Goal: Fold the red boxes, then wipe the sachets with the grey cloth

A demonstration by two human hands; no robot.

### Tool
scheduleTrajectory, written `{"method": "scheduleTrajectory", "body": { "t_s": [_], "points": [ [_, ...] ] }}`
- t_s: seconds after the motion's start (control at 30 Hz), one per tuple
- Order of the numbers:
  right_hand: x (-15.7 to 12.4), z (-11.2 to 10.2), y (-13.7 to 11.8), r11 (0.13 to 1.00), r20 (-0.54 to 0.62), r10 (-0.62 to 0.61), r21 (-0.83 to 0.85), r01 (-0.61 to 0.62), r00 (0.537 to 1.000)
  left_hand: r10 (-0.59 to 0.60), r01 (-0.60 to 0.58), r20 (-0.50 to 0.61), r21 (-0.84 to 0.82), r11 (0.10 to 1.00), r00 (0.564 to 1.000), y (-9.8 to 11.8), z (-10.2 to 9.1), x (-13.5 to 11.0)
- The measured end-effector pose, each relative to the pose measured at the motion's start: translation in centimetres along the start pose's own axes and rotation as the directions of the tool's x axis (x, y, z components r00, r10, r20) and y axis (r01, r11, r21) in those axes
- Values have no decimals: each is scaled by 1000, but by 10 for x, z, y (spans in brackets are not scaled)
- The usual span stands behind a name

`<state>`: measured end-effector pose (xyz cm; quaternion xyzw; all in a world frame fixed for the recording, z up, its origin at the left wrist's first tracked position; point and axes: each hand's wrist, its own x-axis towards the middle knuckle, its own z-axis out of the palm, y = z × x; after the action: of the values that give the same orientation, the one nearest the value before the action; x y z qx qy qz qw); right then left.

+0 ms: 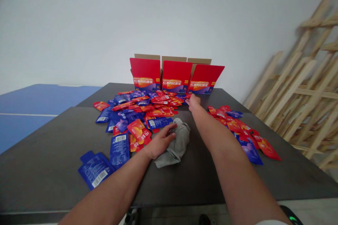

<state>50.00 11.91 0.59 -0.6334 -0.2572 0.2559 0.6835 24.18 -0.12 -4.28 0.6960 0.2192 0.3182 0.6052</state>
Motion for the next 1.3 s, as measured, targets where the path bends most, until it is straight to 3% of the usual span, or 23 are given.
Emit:
{"method": "scheduleTrajectory", "body": {
  "t_s": [0.1, 0.2, 0.37, 0.43, 0.5, 0.57, 0.63, 0.77, 0.83, 0.93, 1.03, 1.17, 1.3],
  "points": [
    [-27, -16, -14, 994, -17, 4, 113, -2, 1000, -15, 13, -21, -87, 996, 1000, 2, 1, 2],
    [-69, -33, -20, 960, 63, -59, 277, 40, 996, -54, 40, -55, -234, 971, 997, 4, 1, 6],
    [-140, -51, -9, 940, 186, -115, 339, 46, 976, -191, 87, -132, -556, 827, 973, 12, -7, 16],
    [-159, -52, -2, 946, 220, -123, 320, 47, 968, -243, 134, -74, -666, 734, 967, 17, -13, 16],
    [-171, -50, 5, 964, 215, -134, 256, 76, 967, -247, 236, 92, -715, 658, 965, 23, -20, 14],
    [-177, -47, 8, 978, 203, -170, 157, 140, 964, -252, 396, 306, -687, 609, 918, 28, -25, 10],
    [-182, -44, 9, 977, 218, -213, 51, 207, 952, -252, 503, 447, -634, 587, 858, 32, -27, 5],
    [-190, -41, 11, 939, 286, -259, -149, 310, 923, -279, 608, 566, -552, 571, 776, 36, -25, -2],
    [-190, -41, 15, 893, 311, -327, -206, 399, 892, -293, 604, 547, -566, 561, 784, 37, -25, -2],
    [-187, -41, 24, 812, 351, -440, -237, 533, 827, -269, 499, 421, -704, 506, 866, 38, -31, 1],
    [-186, -40, 36, 667, 424, -465, -409, 623, 777, -242, 351, 271, -843, 409, 932, 37, -37, 6],
    [-185, -39, 45, 472, 556, -417, -543, 694, 719, -234, 227, 147, -904, 362, 961, 36, -41, 8],
    [-182, -43, 36, 442, 595, -472, -478, 759, 650, -256, 164, 62, -901, 402, 965, 36, -41, 9]
  ]
}}
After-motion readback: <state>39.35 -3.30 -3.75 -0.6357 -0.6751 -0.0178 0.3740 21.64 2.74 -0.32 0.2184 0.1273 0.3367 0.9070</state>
